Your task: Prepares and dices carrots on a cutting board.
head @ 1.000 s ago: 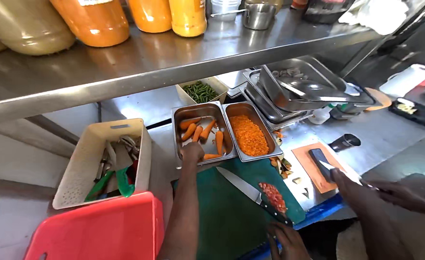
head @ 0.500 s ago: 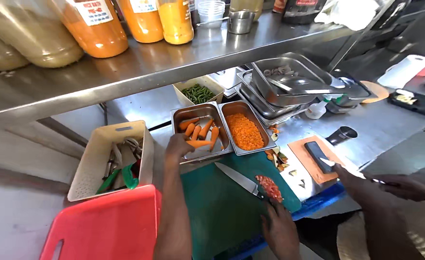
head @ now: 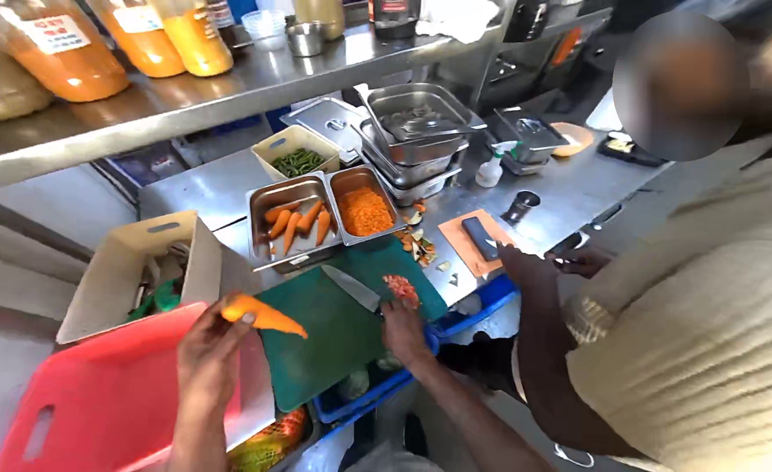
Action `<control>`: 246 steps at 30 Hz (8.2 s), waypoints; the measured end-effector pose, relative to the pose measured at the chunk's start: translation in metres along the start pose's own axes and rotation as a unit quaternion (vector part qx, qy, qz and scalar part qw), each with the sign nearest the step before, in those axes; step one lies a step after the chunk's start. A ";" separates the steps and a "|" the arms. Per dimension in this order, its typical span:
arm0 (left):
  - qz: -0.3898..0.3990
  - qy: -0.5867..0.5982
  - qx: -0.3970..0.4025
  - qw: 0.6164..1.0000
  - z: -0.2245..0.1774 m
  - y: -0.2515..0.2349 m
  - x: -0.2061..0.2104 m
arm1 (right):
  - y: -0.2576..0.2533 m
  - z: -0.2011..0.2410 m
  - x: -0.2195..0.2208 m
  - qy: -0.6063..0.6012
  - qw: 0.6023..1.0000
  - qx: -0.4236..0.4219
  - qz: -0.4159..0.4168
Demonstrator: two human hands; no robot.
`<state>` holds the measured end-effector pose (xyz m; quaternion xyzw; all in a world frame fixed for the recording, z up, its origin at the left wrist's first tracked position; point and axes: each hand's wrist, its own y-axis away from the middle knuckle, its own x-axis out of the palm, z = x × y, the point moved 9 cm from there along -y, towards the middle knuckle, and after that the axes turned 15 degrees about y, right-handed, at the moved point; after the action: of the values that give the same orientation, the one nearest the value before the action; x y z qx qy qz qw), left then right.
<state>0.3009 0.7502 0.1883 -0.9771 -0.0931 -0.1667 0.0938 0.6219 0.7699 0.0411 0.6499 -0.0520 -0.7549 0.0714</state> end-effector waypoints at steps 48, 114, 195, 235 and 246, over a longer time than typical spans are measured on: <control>0.295 -0.303 0.009 0.906 0.176 0.046 0.008 | 0.100 0.085 -0.007 0.131 0.952 0.021 0.278; 0.393 -0.417 -0.155 0.805 0.199 -0.022 0.133 | 0.205 -0.071 0.055 -0.275 0.936 0.209 0.063; 0.246 -0.591 -0.108 0.761 0.172 0.024 -0.002 | 0.186 0.002 0.043 -0.317 0.932 0.160 0.079; 0.336 -0.297 0.148 0.881 0.176 0.072 -0.001 | 0.096 0.081 0.020 0.098 0.948 -0.039 0.300; 0.340 -0.307 0.155 0.875 0.174 0.071 0.001 | 0.077 0.089 0.021 0.094 0.958 -0.045 0.268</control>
<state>0.3712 0.7191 0.0164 -0.9236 0.1965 0.2000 0.2615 0.5344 0.6890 0.0476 0.6762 -0.1832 -0.6451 0.3051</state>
